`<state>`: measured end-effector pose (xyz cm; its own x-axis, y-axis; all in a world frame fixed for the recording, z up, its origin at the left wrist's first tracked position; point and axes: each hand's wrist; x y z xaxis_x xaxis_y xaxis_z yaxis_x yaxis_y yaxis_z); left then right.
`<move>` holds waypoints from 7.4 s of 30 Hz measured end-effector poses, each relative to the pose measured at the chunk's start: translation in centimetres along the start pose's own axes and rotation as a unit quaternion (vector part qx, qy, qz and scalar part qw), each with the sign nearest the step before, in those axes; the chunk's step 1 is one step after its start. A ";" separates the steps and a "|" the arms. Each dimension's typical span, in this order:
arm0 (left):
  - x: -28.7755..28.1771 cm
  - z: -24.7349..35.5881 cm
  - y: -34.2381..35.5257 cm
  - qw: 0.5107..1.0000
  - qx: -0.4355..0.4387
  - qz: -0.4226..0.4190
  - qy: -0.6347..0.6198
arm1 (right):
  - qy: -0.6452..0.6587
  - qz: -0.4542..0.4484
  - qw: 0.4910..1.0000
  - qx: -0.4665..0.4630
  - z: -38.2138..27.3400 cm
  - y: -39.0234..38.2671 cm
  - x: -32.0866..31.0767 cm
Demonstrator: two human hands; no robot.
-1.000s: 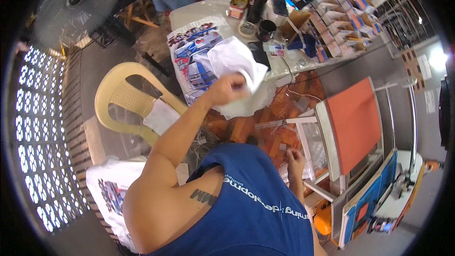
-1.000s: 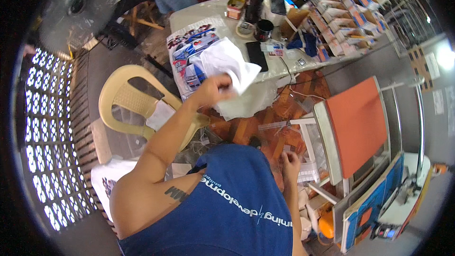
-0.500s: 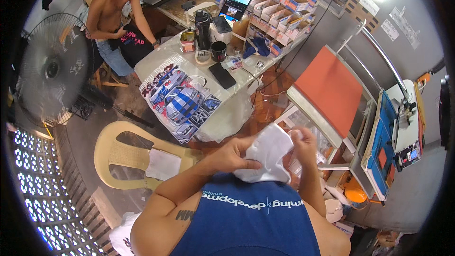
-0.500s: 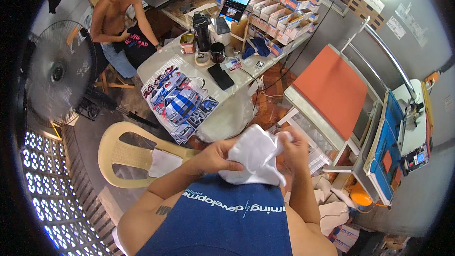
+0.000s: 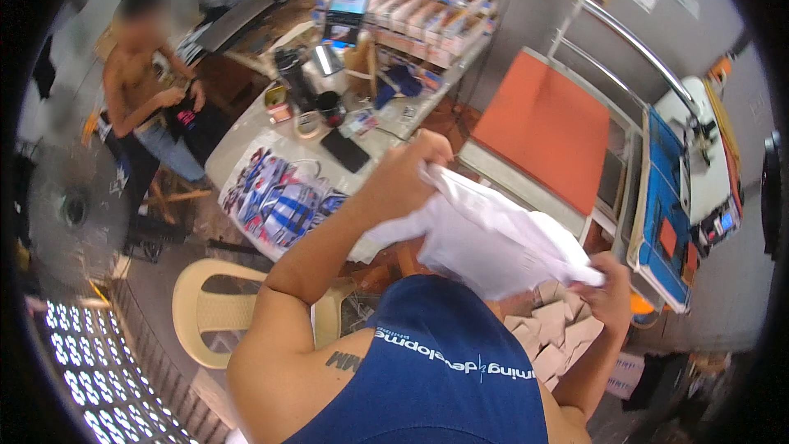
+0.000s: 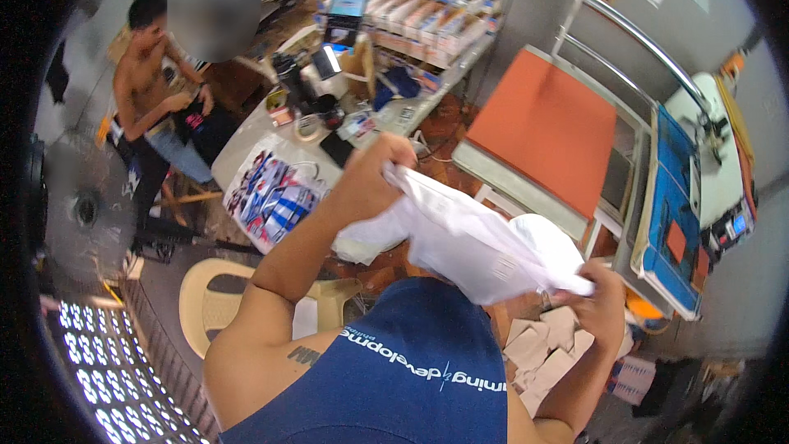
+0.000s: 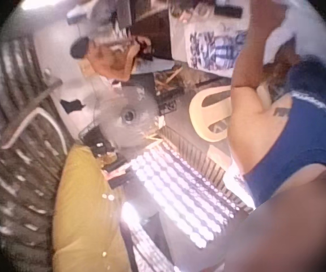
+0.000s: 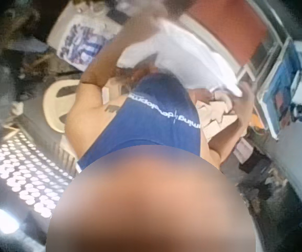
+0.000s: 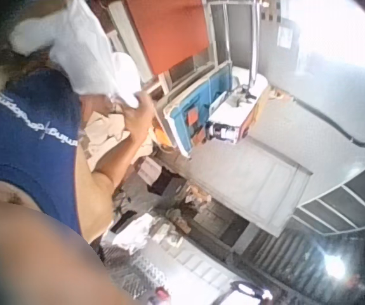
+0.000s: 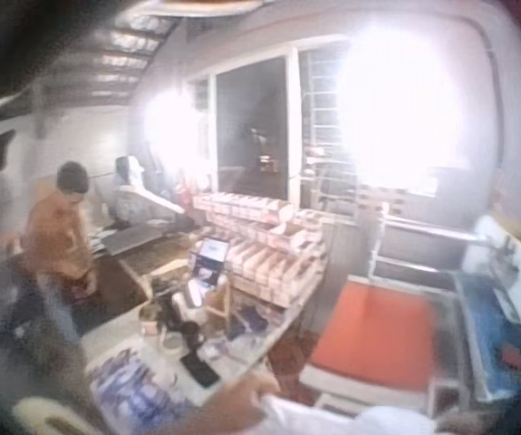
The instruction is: The person places a white t-shirt on a heat press, aligns it, and applies a small rectangular sticker to the chest area. They then operate the heat press to apply the design, remove the shirt, and repeat the process with another white t-shirt, applying a similar sticker and pressing it.
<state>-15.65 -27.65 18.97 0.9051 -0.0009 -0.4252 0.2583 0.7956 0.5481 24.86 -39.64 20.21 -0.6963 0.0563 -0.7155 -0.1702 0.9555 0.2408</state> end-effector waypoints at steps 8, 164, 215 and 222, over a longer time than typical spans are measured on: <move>2.1 -3.4 6.9 0.984 -0.050 -0.140 0.100 | -0.151 0.116 0.975 0.112 9.4 1.5 -3.6; 33.3 -23.9 29.6 0.943 0.073 -0.275 0.174 | -0.271 0.191 0.941 0.062 27.2 32.5 9.7; 6.0 -33.8 6.7 0.928 -0.317 0.073 0.181 | -0.137 0.160 0.978 -0.015 19.8 28.7 14.5; 20.6 -22.4 14.5 0.844 -0.403 0.024 -0.352 | 0.084 0.072 0.993 0.040 15.2 24.9 15.0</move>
<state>-0.87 -2.56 2.03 0.9578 -0.0904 0.2728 0.1578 0.9588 -0.2361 20.76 -10.59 5.52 -0.8165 0.1516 -0.5571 -0.0090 0.9615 0.2748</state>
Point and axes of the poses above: each hand's wrist, its own y-axis towards the middle knuckle, its own x-axis out of the palm, z = x × y, and after that the axes turned 2 degrees about -z, right-handed
